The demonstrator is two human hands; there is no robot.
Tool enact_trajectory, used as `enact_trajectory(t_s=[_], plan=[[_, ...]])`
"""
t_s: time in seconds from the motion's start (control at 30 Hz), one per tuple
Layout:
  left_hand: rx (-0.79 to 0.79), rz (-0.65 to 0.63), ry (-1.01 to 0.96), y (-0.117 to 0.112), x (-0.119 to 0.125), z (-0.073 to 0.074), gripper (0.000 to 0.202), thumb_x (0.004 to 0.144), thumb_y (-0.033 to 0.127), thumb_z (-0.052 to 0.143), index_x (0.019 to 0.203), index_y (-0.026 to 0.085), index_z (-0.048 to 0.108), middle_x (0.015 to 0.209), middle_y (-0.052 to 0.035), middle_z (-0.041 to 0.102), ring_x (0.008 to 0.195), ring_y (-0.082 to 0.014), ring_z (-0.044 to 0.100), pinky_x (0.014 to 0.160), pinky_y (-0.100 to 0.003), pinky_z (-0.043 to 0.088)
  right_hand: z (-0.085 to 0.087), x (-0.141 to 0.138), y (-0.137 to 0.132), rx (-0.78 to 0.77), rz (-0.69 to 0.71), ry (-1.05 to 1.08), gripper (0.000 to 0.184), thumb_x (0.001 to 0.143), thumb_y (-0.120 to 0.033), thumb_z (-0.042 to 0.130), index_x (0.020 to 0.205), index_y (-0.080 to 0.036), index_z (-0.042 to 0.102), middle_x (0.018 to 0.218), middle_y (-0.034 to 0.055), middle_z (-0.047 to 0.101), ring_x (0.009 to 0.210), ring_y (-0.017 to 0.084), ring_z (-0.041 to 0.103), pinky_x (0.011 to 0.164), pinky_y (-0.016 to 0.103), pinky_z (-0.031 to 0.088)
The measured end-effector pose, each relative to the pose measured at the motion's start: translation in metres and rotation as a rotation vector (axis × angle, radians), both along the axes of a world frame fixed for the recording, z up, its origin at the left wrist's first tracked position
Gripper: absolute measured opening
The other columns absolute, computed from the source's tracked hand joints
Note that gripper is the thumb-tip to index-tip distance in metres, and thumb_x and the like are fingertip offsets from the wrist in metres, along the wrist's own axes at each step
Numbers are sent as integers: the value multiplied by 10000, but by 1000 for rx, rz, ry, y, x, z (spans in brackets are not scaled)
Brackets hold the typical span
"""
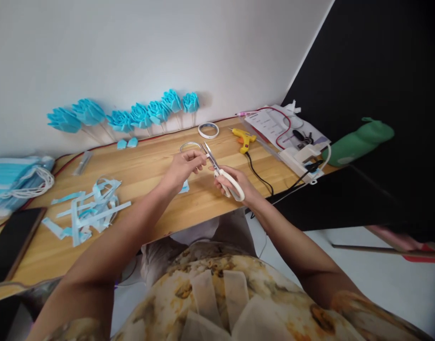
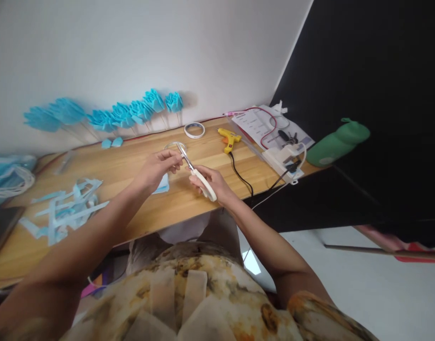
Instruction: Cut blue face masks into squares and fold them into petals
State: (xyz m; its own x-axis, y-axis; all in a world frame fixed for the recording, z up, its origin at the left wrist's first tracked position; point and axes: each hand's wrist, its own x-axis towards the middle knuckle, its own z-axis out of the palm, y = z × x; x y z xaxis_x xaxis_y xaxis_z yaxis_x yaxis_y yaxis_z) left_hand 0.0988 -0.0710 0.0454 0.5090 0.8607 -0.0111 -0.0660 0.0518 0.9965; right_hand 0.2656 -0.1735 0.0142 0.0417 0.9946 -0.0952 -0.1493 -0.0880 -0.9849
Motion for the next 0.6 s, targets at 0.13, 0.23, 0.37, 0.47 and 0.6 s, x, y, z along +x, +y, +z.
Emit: enact_trajectory(t_s=[0.13, 0.23, 0.37, 0.47, 0.6], plan=[[-22, 14, -19, 3, -6, -4, 189, 701, 271, 817, 638, 161, 675, 585, 12, 588, 541, -84, 485, 571, -246, 394, -6, -4, 5, 31, -17, -141, 596, 721, -535, 822, 1181, -168, 726, 749, -13, 623, 579, 88, 515, 523, 228, 434], [20, 56, 34, 4, -20, -4, 196, 701, 256, 816, 616, 162, 667, 569, 12, 580, 534, -85, 478, 567, -256, 380, -8, 8, 17, 132, -183, -550, 529, 791, -470, 767, 1225, -171, 723, 842, 26, 691, 694, 141, 604, 681, 292, 499], [19, 100, 34, 4, -42, -6, 262, 694, 355, 849, 620, 176, 673, 588, 5, 587, 539, -98, 471, 550, -270, 358, 0, 31, 36, 124, -153, -1283, 440, 885, -314, 648, 1298, -172, 704, 1074, 139, 770, 951, 281, 702, 853, 390, 504], [38, 102, 13, 3, -53, -7, 337, 664, 460, 887, 637, 180, 701, 593, 0, 590, 538, -100, 451, 540, -275, 337, 17, 35, 45, 34, 32, -1580, 381, 897, -266, 631, 1233, -123, 740, 981, 196, 773, 929, 343, 707, 824, 423, 486], [56, 116, -9, 5, -60, -9, 364, 655, 500, 893, 607, 189, 709, 576, 1, 581, 535, -97, 434, 528, -266, 319, 42, 13, 53, 134, 8, -1448, 287, 909, -283, 655, 1134, -161, 783, 874, 132, 764, 873, 289, 687, 811, 395, 463]])
